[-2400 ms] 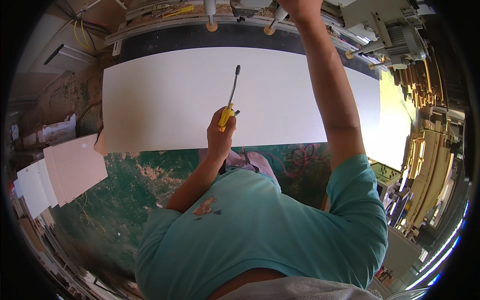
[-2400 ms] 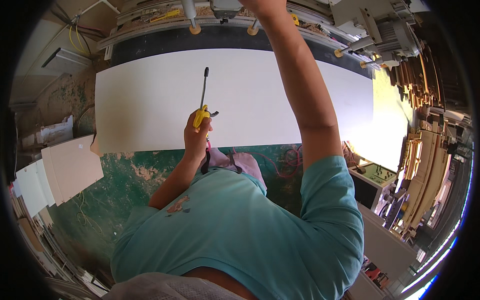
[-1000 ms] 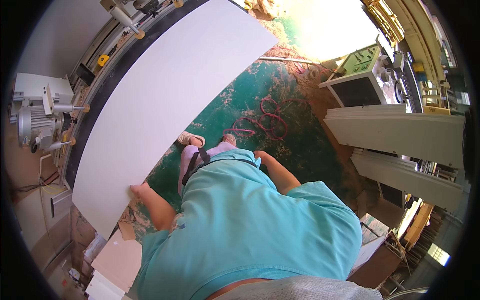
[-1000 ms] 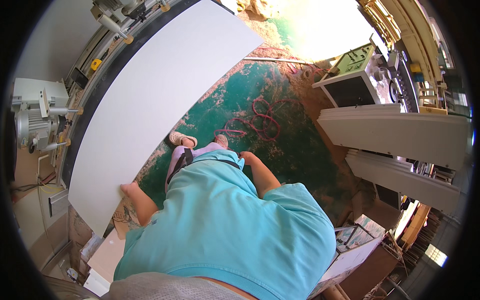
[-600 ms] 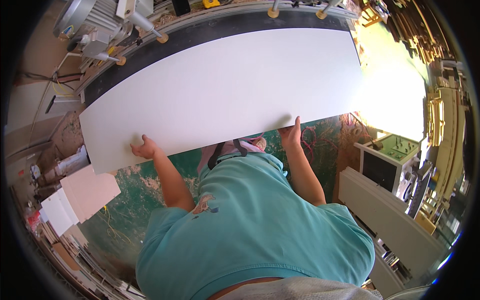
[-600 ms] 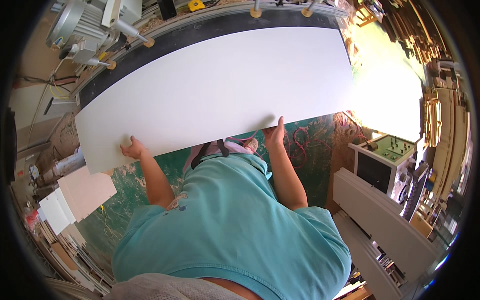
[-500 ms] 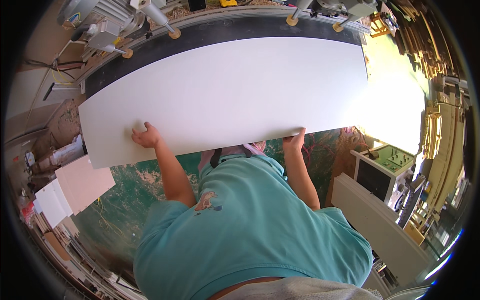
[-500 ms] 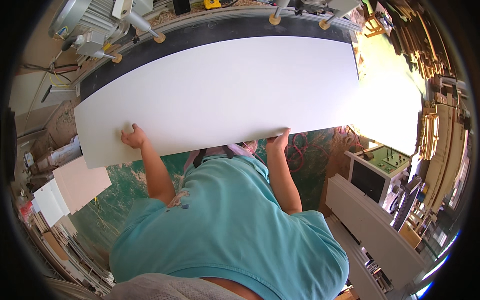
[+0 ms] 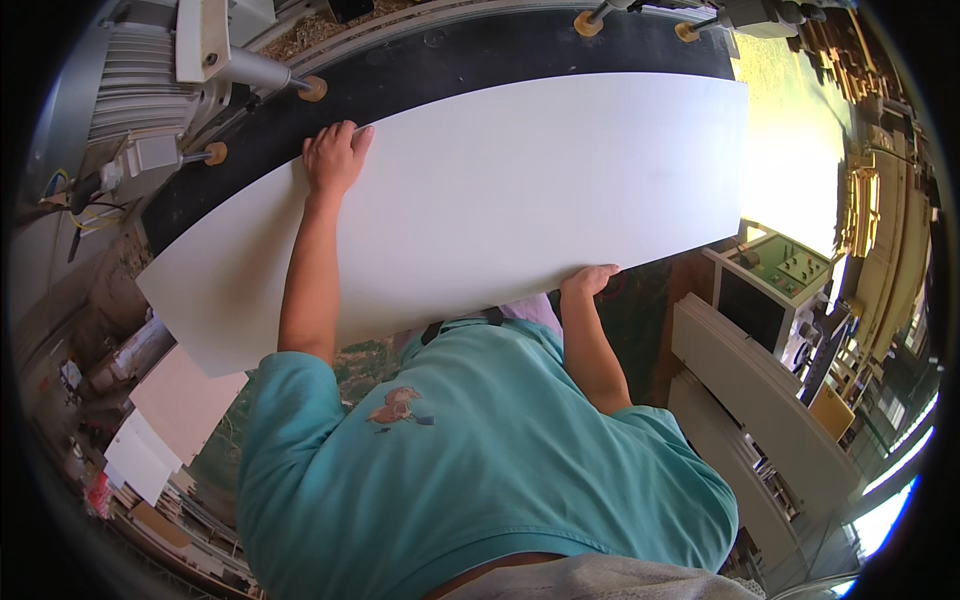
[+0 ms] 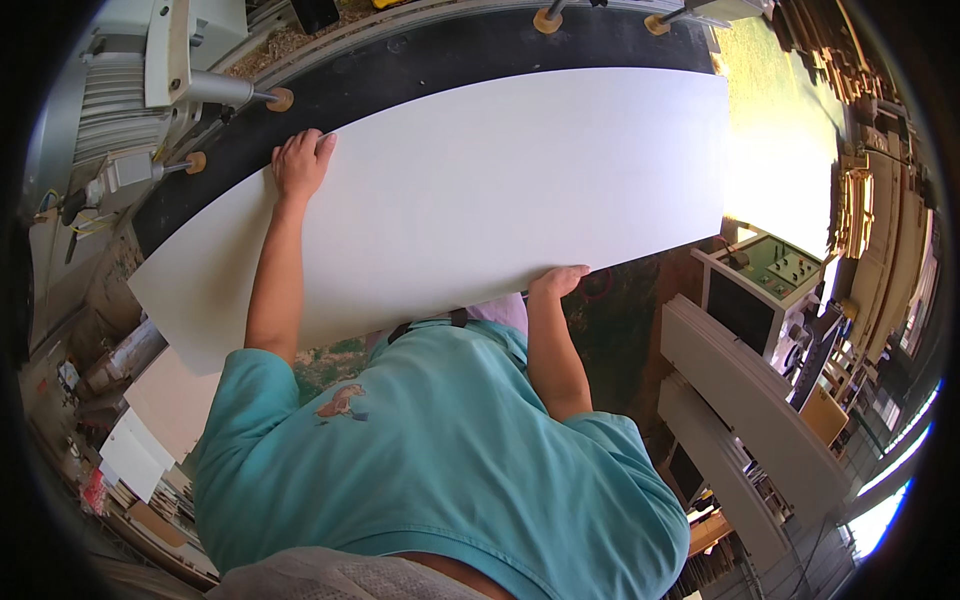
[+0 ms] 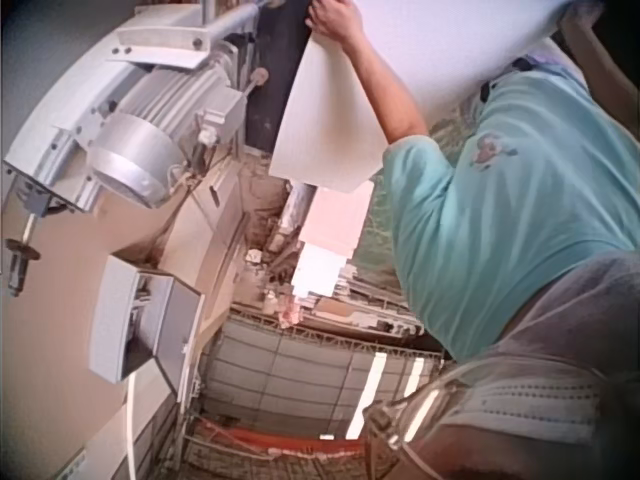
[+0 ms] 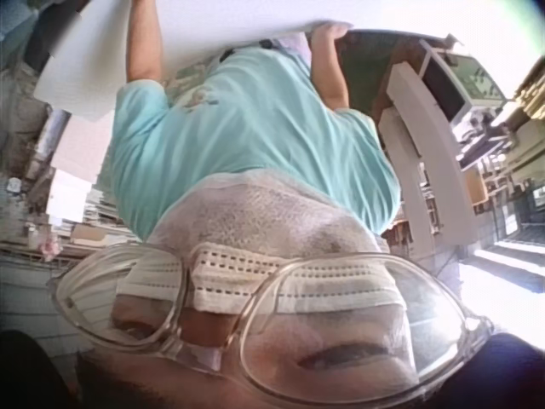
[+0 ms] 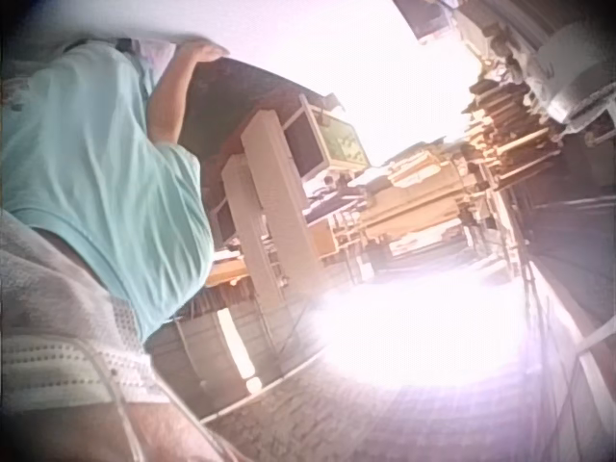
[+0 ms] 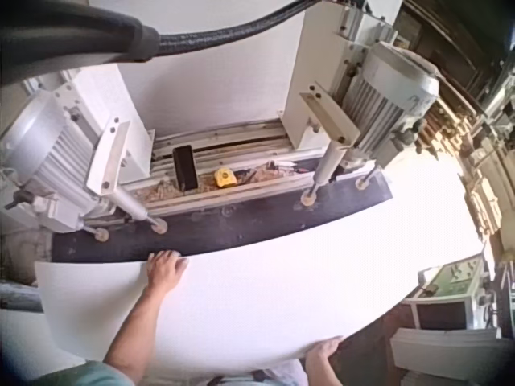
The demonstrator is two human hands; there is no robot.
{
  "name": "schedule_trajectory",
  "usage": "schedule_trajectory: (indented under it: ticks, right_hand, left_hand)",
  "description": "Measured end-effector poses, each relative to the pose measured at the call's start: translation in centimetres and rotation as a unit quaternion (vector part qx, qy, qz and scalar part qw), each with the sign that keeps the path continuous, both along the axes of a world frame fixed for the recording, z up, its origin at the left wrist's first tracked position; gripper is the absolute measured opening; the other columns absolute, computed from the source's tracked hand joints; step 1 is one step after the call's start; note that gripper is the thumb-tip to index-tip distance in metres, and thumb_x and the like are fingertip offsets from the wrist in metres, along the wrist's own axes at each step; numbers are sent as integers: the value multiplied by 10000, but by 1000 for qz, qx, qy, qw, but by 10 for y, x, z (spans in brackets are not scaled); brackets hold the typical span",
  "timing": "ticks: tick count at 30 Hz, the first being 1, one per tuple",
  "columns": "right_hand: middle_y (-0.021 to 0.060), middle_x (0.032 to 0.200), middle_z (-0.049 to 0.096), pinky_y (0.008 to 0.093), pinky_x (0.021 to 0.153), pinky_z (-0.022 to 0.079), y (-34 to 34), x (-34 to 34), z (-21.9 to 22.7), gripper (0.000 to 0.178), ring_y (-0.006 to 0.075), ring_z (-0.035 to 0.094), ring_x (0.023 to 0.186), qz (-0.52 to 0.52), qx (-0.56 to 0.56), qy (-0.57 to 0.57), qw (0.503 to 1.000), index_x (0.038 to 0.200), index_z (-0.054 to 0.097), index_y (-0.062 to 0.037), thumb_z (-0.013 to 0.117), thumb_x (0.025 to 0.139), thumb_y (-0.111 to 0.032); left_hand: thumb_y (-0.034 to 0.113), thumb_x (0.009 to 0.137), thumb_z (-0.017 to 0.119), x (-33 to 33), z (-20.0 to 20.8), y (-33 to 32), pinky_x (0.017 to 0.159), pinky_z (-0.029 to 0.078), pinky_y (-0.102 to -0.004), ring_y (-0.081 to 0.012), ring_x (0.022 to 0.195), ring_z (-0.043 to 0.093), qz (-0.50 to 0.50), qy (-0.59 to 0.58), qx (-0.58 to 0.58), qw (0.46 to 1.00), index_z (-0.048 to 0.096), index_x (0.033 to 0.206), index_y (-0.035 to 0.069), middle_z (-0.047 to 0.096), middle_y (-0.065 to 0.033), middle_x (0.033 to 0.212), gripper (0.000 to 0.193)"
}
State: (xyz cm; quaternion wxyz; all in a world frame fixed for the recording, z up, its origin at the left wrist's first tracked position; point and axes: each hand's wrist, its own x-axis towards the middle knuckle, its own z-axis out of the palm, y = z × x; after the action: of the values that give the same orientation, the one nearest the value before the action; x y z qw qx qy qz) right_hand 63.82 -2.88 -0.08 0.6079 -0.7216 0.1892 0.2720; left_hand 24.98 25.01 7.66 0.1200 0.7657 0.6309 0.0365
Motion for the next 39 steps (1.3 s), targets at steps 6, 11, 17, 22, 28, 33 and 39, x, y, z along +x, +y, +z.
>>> schedule_trajectory:
  ticks: [6, 11, 17, 22, 28, 33, 39]
  right_hand:
    - [130, 1437, 483, 430, 1073, 415, -7, 3, -17, 712, 323, 498, 1278, -32, 49, 54, 997, 1438, 408, -14, 238, 1026, -569]
    - [128, 1439, 476, 477, 1073, 396, -23, 14, 10, 759, 320, 480, 1297, -65, 54, 195, 977, 1441, 385, -13, 401, 979, -615]
    - [123, 1297, 583, 470, 976, 464, -126, 44, -51, 734, 263, 566, 1157, -30, 115, 128, 985, 1349, 490, -31, 466, 946, -644]
    - [99, 1196, 621, 392, 925, 482, -233, 79, 8, 749, 217, 588, 1071, -45, 190, 38, 980, 1319, 505, -28, 490, 926, -665]
    - [112, 1271, 556, 369, 975, 439, -336, 128, 102, 728, 193, 516, 1146, -42, 285, 16, 957, 1312, 481, -27, 526, 924, -641]
    - [95, 1266, 519, 365, 970, 452, -450, 125, 256, 629, 186, 508, 1128, 27, 434, -119, 893, 1334, 433, -47, 514, 972, -555]
    - [39, 1062, 580, 287, 827, 482, -562, 61, 251, 649, 114, 539, 959, -29, 414, -202, 887, 1250, 501, -41, 587, 916, -591]
  left_hand:
    - [746, 808, 536, 19, 51, 34, 873, 489, -467, -407, 1015, 642, 22, 53, -196, 979, 677, 941, 42, 702, -205, 991, 730]
    - [766, 800, 524, 44, 71, 6, 855, 486, -509, -434, 1032, 623, 33, 64, -154, 985, 715, 975, 51, 684, -236, 1050, 761]
    - [723, 844, 518, 40, 71, -103, 734, 462, -572, -488, 873, 598, -19, 21, -29, 999, 666, 850, 20, 675, -242, 883, 719]
    - [688, 892, 490, 56, 108, -248, 648, 427, -572, -498, 752, 561, -48, 21, 59, 997, 625, 814, -4, 633, -259, 783, 709]
    - [628, 953, 457, 19, 149, -359, 638, 452, -508, -435, 672, 526, -45, -47, 136, 989, 642, 849, -21, 620, -232, 732, 683]
    - [596, 978, 449, 36, 200, -467, 708, 470, -409, -286, 735, 563, -17, -281, 197, 939, 622, 982, -72, 647, -195, 873, 690]
    - [593, 944, 540, 40, 163, -574, 850, 513, -409, -257, 976, 600, 37, -484, 143, 862, 616, 1130, -122, 647, -207, 1119, 743]
